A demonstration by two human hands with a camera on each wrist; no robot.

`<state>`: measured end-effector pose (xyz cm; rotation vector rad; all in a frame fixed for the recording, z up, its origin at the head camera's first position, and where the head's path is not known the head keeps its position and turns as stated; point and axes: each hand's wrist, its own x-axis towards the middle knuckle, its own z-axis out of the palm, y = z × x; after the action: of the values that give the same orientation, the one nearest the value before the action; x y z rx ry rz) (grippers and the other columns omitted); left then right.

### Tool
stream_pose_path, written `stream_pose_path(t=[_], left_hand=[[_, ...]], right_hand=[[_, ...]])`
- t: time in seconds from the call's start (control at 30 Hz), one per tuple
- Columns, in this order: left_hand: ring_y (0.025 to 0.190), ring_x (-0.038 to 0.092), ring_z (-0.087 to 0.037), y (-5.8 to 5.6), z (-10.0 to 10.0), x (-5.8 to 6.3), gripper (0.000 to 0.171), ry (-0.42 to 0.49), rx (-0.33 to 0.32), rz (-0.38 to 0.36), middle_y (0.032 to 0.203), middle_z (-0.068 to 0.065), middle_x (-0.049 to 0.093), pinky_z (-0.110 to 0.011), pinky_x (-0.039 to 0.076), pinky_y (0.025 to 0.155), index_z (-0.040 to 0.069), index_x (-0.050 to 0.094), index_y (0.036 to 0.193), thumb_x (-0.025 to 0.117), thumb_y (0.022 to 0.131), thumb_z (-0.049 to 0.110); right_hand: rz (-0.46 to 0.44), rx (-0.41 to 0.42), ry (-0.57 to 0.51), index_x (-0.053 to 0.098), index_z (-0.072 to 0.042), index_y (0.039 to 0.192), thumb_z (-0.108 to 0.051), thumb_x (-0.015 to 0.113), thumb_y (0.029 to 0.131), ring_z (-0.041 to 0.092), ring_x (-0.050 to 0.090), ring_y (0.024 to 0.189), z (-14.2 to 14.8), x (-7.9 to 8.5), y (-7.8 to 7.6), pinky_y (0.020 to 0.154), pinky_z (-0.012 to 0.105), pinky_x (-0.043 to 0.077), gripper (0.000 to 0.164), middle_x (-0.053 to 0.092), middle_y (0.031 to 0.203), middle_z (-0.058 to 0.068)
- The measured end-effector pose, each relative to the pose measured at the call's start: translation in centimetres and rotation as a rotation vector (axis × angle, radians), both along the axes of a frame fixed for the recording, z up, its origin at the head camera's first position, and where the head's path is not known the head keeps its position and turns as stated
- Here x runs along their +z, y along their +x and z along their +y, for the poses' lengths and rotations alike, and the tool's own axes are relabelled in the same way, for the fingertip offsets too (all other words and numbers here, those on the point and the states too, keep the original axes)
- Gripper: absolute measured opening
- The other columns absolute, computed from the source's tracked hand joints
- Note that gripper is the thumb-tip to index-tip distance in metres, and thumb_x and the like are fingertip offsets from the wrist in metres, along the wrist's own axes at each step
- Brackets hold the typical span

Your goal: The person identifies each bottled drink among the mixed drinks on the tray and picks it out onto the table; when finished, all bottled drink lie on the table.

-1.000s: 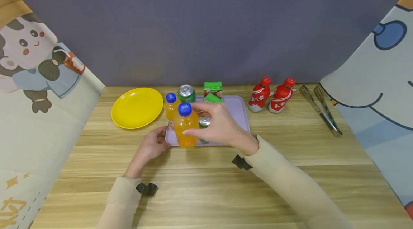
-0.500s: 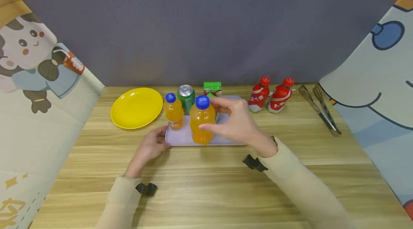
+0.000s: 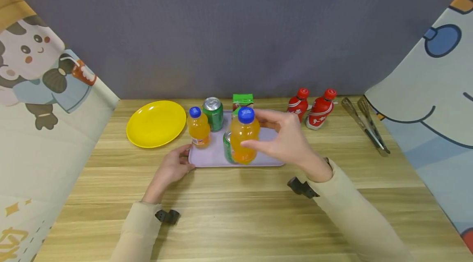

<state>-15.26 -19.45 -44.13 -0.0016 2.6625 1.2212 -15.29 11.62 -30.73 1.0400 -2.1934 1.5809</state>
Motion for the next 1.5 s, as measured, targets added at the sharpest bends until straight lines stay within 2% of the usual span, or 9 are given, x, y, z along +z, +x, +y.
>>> stream_pose_path(t=[0.33, 0.67, 0.9, 1.2, 1.5], left_hand=[[0.089, 0.059, -0.024, 0.0, 0.0, 0.1, 0.065, -0.007, -0.007, -0.002, 0.12, -0.021, 0.057, -0.033, 0.051, 0.07, -0.002, 0.042, 0.14, 0.07, 0.082, 0.0], [0.09, 0.059, -0.025, 0.0, 0.0, 0.0, 0.066, -0.015, 0.002, 0.001, 0.119, -0.02, 0.058, -0.034, 0.051, 0.071, -0.001, 0.042, 0.141, 0.071, 0.081, 0.0], [0.089, 0.059, -0.024, 0.0, 0.0, -0.1, 0.067, 0.001, 0.008, 0.001, 0.12, -0.02, 0.057, -0.033, 0.051, 0.07, -0.001, 0.041, 0.141, 0.07, 0.081, -0.001], [0.088, 0.058, -0.024, 0.0, 0.0, 0.0, 0.066, 0.008, 0.013, -0.003, 0.12, -0.02, 0.057, -0.032, 0.051, 0.068, -0.001, 0.042, 0.141, 0.069, 0.081, -0.002], [0.087, 0.058, -0.023, 0.0, 0.0, -0.1, 0.066, 0.005, 0.004, -0.005, 0.12, -0.02, 0.056, -0.032, 0.051, 0.068, -0.001, 0.042, 0.141, 0.07, 0.081, -0.002]], right_hand=[[-0.036, -0.108, 0.007, 0.068, -0.001, 0.114, -0.004, 0.088, 0.063, 0.016, 0.065, 0.094, 2.6, -0.2, 0.0, 0.08, 0.033, 0.052, 0.055, 0.069, 0.106, 0.003], [-0.062, -0.236, 0.006, 0.066, 0.003, 0.115, 0.004, 0.087, 0.061, 0.016, 0.066, 0.093, 5.8, -1.6, -0.6, 0.082, 0.027, 0.051, 0.058, 0.068, 0.107, 0.009], [-0.068, -0.345, 0.067, 0.066, 0.005, 0.114, -0.001, 0.087, 0.063, 0.016, 0.066, 0.092, 7.9, -2.7, -1.1, 0.079, 0.022, 0.05, 0.056, 0.068, 0.107, 0.011], [-0.06, -0.457, 0.086, 0.066, 0.008, 0.113, 0.001, 0.088, 0.061, 0.03, 0.066, 0.089, 9.6, -3.8, -1.8, 0.074, 0.015, 0.049, 0.057, 0.068, 0.102, 0.02], [-0.113, -0.542, 0.092, 0.065, 0.006, 0.115, -0.007, 0.088, 0.066, 0.023, 0.067, 0.087, 11.0, -5.8, -2.9, 0.073, 0.017, 0.05, 0.056, 0.068, 0.102, 0.017]])
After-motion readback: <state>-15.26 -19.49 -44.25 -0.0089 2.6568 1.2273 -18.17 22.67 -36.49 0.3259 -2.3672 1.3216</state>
